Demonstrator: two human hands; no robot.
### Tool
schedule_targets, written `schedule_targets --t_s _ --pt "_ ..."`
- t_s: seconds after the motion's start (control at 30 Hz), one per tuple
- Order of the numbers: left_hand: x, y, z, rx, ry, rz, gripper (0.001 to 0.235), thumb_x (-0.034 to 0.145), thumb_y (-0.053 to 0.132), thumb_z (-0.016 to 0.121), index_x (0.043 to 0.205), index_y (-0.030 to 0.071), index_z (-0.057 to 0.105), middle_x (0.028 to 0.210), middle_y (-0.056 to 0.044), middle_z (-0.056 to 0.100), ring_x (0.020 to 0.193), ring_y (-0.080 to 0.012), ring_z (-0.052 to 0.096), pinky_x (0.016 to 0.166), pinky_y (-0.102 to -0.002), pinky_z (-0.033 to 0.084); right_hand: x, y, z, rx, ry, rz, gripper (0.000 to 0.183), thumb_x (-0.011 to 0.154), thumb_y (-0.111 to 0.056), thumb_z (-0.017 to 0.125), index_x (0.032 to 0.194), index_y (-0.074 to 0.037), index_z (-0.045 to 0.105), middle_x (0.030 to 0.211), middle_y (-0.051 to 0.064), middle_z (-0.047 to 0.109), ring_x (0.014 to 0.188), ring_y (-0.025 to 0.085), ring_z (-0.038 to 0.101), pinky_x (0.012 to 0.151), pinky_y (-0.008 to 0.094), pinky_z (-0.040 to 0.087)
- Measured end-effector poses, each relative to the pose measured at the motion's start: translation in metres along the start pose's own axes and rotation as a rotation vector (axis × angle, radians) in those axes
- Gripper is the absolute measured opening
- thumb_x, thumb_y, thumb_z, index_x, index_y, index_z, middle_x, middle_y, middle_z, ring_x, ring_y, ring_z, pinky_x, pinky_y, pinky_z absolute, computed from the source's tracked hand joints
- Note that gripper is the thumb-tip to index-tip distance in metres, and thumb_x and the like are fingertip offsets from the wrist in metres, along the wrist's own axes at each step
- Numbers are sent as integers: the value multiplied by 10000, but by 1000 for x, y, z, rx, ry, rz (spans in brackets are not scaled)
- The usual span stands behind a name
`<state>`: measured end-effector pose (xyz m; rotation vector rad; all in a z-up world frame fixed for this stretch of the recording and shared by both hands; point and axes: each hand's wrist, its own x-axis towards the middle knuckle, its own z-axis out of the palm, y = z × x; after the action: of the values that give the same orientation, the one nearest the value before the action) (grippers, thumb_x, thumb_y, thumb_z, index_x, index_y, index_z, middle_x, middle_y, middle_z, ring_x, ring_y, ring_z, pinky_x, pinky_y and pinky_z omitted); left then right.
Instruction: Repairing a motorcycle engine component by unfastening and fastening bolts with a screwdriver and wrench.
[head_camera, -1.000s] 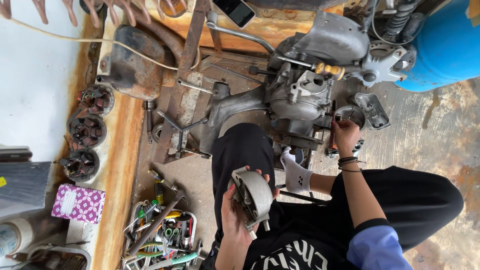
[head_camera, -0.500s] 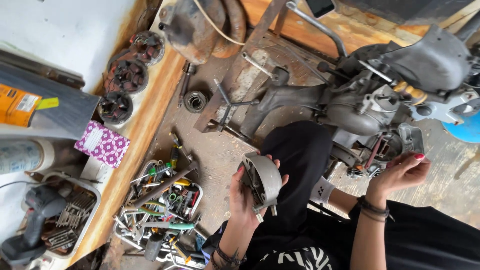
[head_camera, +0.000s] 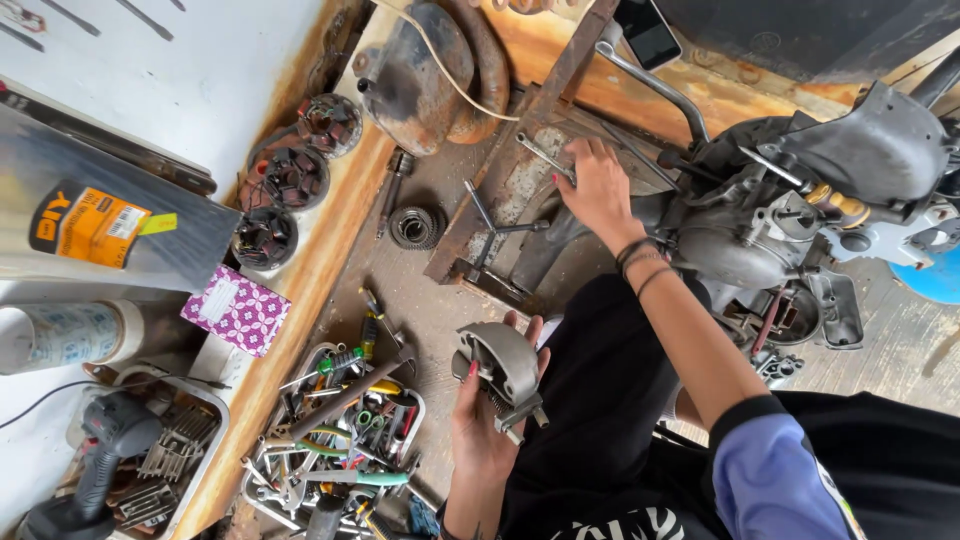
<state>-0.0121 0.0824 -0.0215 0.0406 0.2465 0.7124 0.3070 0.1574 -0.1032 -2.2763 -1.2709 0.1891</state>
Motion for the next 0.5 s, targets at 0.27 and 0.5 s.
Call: schedule_targets --t_s 0.27,0.5 --pt "0 15 -4 -183 -53 -44 695 1019 352 633 1534 -9 337 1648 -194 283 1552 -396 201 1248 -429 319 25 39 34 -76 -138 155 132 926 -151 758 975 -63 672 1025 177 660 911 421 655 686 555 530" --pt "10 6 26 63 -59 -33 670 989 424 624 1515 73 404 1580 -158 427 1502 -422 349 1231 -505 323 -17 1 -22 397 -22 -12 115 965 -60 732 888 -76 648 797 46 639 683 151 566 633 304 446"
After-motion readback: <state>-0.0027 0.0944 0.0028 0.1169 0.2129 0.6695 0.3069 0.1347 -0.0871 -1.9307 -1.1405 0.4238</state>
